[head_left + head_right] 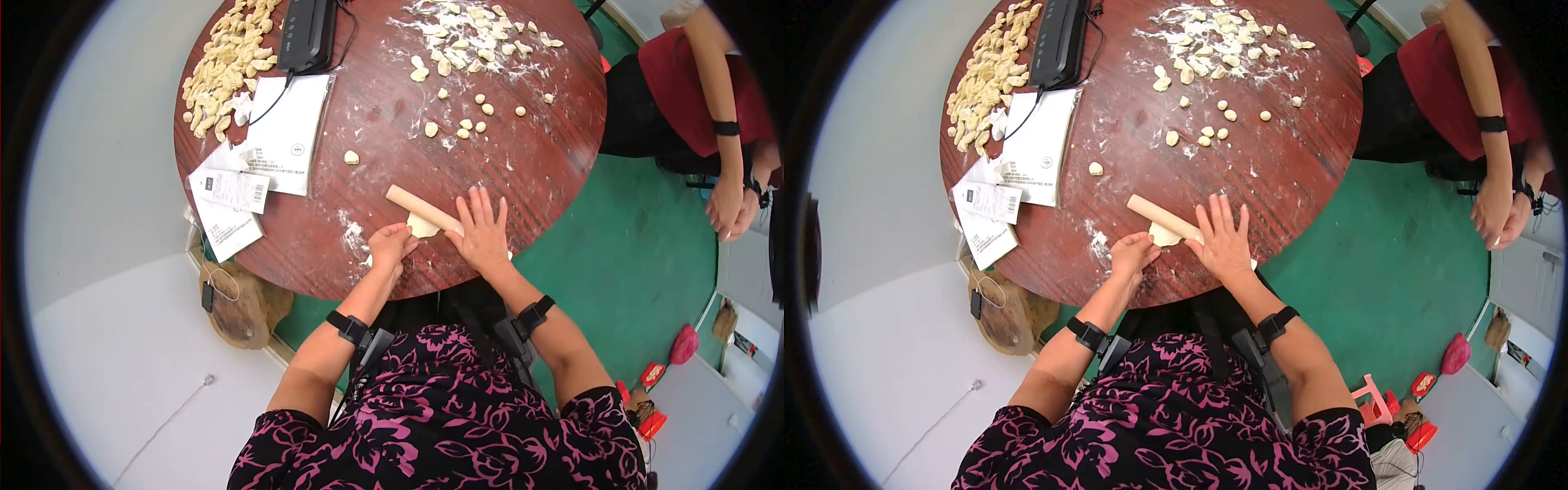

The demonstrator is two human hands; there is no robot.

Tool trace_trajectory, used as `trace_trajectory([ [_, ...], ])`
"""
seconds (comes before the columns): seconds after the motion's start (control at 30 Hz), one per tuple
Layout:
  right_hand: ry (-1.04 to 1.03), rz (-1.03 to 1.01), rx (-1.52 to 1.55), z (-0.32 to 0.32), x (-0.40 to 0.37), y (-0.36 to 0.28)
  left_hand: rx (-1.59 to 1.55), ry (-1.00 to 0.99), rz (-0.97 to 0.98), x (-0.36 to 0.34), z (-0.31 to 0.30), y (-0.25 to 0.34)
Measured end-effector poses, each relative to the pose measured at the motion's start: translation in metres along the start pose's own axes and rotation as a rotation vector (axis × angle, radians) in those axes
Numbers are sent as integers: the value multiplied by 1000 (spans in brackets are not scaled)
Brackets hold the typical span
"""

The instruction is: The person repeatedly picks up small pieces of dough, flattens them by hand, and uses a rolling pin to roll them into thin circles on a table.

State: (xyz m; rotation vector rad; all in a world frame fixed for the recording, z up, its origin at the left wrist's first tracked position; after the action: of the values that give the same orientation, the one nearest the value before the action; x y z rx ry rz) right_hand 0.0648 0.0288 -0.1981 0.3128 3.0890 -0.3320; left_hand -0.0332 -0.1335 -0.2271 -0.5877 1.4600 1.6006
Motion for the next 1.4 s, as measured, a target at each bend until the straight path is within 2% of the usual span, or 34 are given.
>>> trace_trajectory([
  [0.1,-90,40,63,4,-4,-7,-16,17,6,1,6,2],
  [0.17,-128,-108,42,8,-15,-18,-24,22,5,0,4,2],
  [0.23,-89,45,-117,6,1,-2,-18,-5,20,5,2,-1],
  [0.27,-56,127,-28,-1,8,8,-11,-18,26,5,0,-3],
  [0.33,-71,135,24,-2,8,10,2,2,4,2,-1,-2],
  [0.37,-75,127,36,0,5,7,-1,8,0,3,2,0],
  [0.47,-178,-63,93,7,-13,-13,-30,6,4,3,3,1],
  [0.6,-33,173,57,-2,11,24,-26,-27,9,0,2,3],
  [0.7,-94,101,67,-2,7,17,-9,12,-4,2,4,4],
  [0.73,-181,54,108,-1,-1,5,-30,0,2,2,4,3],
  [0.83,-182,-96,102,12,-24,-20,-77,-27,8,2,-2,1],
  [0.9,-125,-15,-99,6,-10,-9,-90,-51,1,0,-1,3],
  [0.97,-25,104,13,-4,3,14,-71,-50,-8,0,-2,4],
  [1.03,-70,149,80,-7,4,16,-59,-50,-23,0,1,8],
  [1.1,-158,20,90,2,-10,-4,-68,-24,-52,-3,-5,11],
  [1.17,-206,-168,112,11,-31,-27,-31,24,0,-10,-18,16],
  [1.23,-181,-132,-23,19,-27,-21,-32,58,43,-13,-33,22],
  [1.33,-156,109,17,-2,0,15,-120,59,82,-21,-50,32],
  [1.4,-176,6,21,2,-6,5,-96,73,109,-18,-46,43],
])
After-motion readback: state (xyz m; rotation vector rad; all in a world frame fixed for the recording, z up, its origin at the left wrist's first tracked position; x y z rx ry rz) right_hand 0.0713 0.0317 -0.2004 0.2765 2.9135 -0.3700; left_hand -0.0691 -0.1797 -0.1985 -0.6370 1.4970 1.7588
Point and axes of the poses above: each hand's wrist, its own x-axis towards the middle knuckle, its own z-axis out of the palm, y = z × x, the point moved 2 cm from there along x, towards the middle knuckle, and after that the axes turned 8 degrees about -y, right-handed, at the moved point
